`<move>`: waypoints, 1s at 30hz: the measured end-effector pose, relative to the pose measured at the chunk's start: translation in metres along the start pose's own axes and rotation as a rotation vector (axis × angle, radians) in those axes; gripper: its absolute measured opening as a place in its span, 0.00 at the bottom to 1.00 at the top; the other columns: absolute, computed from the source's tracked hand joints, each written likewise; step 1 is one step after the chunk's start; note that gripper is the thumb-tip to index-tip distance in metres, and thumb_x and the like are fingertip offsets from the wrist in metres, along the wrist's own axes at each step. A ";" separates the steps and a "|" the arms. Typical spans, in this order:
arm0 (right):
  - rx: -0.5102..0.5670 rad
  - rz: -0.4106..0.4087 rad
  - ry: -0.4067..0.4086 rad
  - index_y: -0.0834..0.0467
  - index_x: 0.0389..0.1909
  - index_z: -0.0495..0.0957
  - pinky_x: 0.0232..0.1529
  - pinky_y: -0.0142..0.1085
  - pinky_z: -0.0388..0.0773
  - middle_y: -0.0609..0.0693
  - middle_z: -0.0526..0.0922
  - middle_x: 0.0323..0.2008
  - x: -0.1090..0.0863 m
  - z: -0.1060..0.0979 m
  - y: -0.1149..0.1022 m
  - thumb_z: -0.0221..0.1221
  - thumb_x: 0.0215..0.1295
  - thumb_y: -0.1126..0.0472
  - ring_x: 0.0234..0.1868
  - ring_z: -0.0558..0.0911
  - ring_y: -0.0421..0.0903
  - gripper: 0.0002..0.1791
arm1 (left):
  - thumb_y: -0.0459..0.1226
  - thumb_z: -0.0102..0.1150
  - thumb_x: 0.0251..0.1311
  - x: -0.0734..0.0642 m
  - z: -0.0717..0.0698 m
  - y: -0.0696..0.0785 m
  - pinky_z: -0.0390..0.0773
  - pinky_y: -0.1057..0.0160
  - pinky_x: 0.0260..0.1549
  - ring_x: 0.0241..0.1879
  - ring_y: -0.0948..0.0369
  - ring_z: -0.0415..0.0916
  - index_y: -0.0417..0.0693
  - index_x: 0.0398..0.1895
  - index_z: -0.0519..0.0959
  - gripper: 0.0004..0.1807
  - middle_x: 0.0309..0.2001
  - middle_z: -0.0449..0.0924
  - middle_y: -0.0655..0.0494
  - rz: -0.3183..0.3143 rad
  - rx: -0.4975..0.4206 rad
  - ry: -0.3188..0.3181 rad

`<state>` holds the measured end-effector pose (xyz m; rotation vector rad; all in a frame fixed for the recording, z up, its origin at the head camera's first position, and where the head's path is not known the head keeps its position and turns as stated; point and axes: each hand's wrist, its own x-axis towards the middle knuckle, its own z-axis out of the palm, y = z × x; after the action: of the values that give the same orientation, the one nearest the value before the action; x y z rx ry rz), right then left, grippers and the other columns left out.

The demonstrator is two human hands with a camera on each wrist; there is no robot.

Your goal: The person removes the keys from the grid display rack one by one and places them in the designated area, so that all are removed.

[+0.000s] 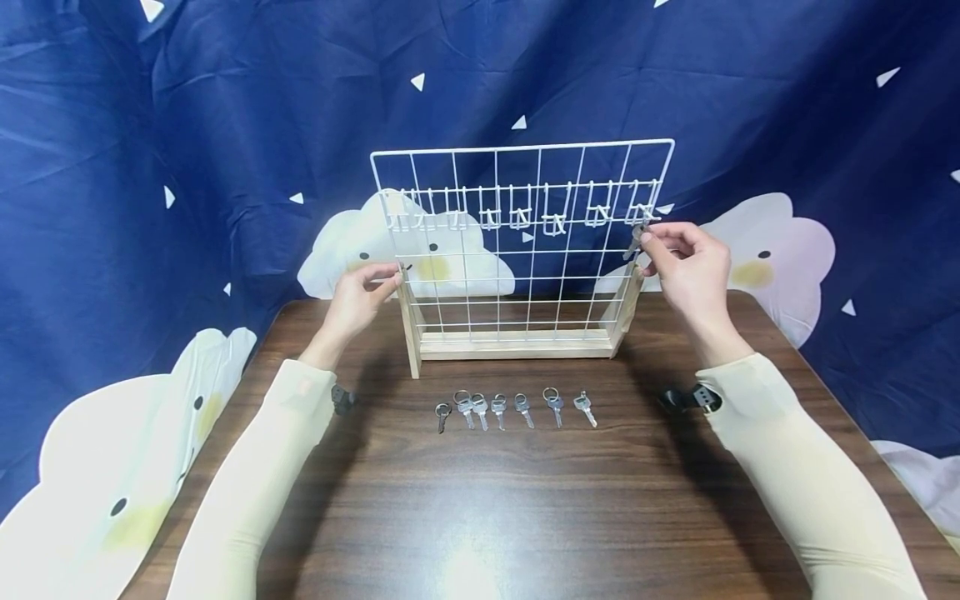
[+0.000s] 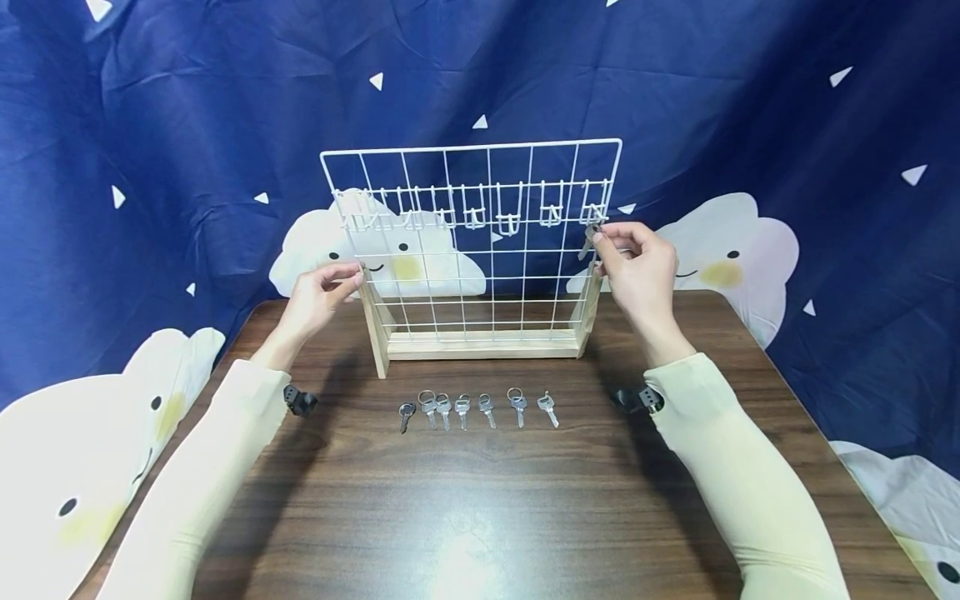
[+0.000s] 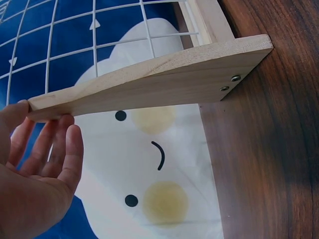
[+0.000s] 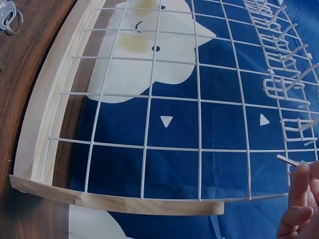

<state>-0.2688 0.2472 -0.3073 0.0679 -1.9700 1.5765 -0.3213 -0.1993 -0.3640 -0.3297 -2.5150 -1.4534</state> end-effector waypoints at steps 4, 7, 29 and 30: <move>0.002 -0.018 -0.003 0.64 0.39 0.84 0.17 0.22 0.77 0.33 0.83 0.20 -0.003 -0.003 -0.004 0.66 0.63 0.65 0.14 0.79 0.33 0.07 | 0.44 0.62 0.68 0.000 0.000 0.000 0.88 0.59 0.47 0.52 0.48 0.84 0.44 0.60 0.79 0.21 0.59 0.82 0.44 0.005 0.011 -0.001; 0.027 -0.024 -0.007 0.63 0.39 0.84 0.17 0.22 0.77 0.34 0.84 0.20 -0.006 -0.006 -0.007 0.66 0.62 0.66 0.14 0.79 0.33 0.06 | 0.44 0.62 0.68 0.000 -0.001 0.000 0.88 0.58 0.48 0.52 0.48 0.84 0.44 0.60 0.79 0.22 0.59 0.82 0.44 0.007 0.007 -0.003; 0.147 -0.100 0.000 0.64 0.36 0.85 0.18 0.23 0.78 0.40 0.86 0.21 -0.022 -0.017 -0.018 0.67 0.60 0.69 0.14 0.79 0.36 0.04 | 0.44 0.62 0.67 0.000 0.000 0.001 0.88 0.60 0.47 0.51 0.49 0.85 0.44 0.60 0.80 0.21 0.58 0.83 0.45 -0.009 0.004 0.000; 0.141 -0.103 -0.002 0.64 0.36 0.85 0.18 0.23 0.78 0.40 0.86 0.21 -0.022 -0.018 -0.018 0.67 0.60 0.69 0.14 0.79 0.36 0.04 | 0.44 0.62 0.67 0.000 0.000 0.001 0.88 0.60 0.47 0.52 0.48 0.85 0.44 0.60 0.80 0.22 0.58 0.82 0.44 -0.009 0.004 -0.001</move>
<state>-0.2358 0.2506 -0.3003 0.2240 -1.8241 1.6462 -0.3209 -0.1991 -0.3632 -0.3189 -2.5223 -1.4519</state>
